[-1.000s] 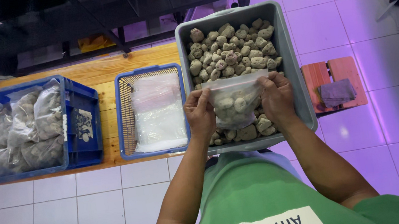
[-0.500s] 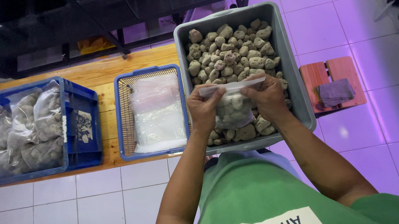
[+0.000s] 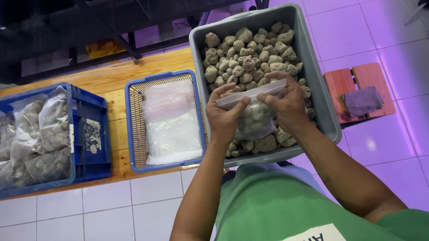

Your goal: The person fills small plastic bags with volcanic rocks by hand, sealing each bag and placing it into a larger crate with others.

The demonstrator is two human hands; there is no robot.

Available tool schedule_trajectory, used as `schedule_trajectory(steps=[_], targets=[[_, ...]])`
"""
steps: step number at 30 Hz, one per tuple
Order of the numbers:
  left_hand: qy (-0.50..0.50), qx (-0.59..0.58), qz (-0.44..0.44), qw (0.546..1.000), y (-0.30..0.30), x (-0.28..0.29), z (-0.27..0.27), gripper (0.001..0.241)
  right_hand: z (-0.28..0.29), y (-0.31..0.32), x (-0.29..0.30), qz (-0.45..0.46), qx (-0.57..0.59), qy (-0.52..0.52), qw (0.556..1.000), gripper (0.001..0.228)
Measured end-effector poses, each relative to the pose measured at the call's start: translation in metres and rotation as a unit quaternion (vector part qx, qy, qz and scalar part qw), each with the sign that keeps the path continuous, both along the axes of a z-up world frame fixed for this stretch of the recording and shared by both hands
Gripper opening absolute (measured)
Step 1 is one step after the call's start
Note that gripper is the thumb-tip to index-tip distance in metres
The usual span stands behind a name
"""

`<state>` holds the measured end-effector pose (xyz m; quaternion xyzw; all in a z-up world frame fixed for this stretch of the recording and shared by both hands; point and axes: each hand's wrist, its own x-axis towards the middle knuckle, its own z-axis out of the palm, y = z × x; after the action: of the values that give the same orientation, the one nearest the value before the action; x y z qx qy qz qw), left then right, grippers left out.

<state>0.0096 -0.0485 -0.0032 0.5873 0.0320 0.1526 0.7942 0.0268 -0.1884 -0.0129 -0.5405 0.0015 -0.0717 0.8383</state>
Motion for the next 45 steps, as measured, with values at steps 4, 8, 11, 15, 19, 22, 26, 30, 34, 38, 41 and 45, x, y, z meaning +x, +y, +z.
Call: schedule_trajectory(steps=[4,8,11,15,19,22,26,30,34,38,41,45], targets=[[-0.001,0.016,-0.002,1.000,-0.002,-0.001,0.008,0.046,0.021,0.005,-0.007,-0.008,-0.031,0.006,0.999,0.059],[-0.006,0.038,-0.018,0.999,0.000,0.002,0.000,0.044,0.034,0.002,-0.005,-0.017,-0.061,0.003,0.998,0.059],[-0.014,0.065,-0.020,0.998,0.002,0.004,-0.012,0.041,0.036,-0.001,-0.005,-0.021,-0.087,0.003,0.996,0.061],[-0.030,0.040,-0.045,0.998,0.008,0.001,-0.005,0.041,0.013,-0.012,-0.001,0.003,-0.075,0.000,0.997,0.058],[-0.031,0.015,-0.073,0.997,0.020,0.002,0.000,0.045,-0.003,-0.026,0.004,0.009,-0.050,0.002,0.999,0.052],[-0.066,0.035,-0.101,0.992,0.024,-0.003,0.024,0.041,-0.020,-0.036,0.010,0.040,-0.031,-0.025,0.998,0.040],[-0.068,-0.043,-0.146,0.986,0.037,-0.002,0.001,0.052,-0.020,-0.029,0.005,0.071,0.066,-0.018,0.995,0.040],[-0.018,0.064,-0.251,0.966,0.032,-0.016,0.000,0.104,-0.009,-0.026,0.007,0.054,0.132,0.002,0.990,0.042],[0.055,0.219,-0.276,0.934,0.032,-0.017,-0.028,0.100,0.001,-0.019,0.010,0.054,0.124,-0.003,0.991,0.043],[0.113,0.194,-0.226,0.948,0.028,-0.018,-0.022,0.093,-0.002,-0.020,0.017,0.119,0.077,-0.009,0.990,0.055],[0.152,0.121,-0.203,0.960,0.022,-0.023,-0.005,0.096,0.037,-0.008,-0.004,0.243,-0.009,0.063,0.968,0.072],[0.137,0.107,-0.165,0.971,0.031,-0.024,-0.007,0.087,-0.035,-0.008,-0.008,0.305,-0.031,0.268,0.913,0.078]])
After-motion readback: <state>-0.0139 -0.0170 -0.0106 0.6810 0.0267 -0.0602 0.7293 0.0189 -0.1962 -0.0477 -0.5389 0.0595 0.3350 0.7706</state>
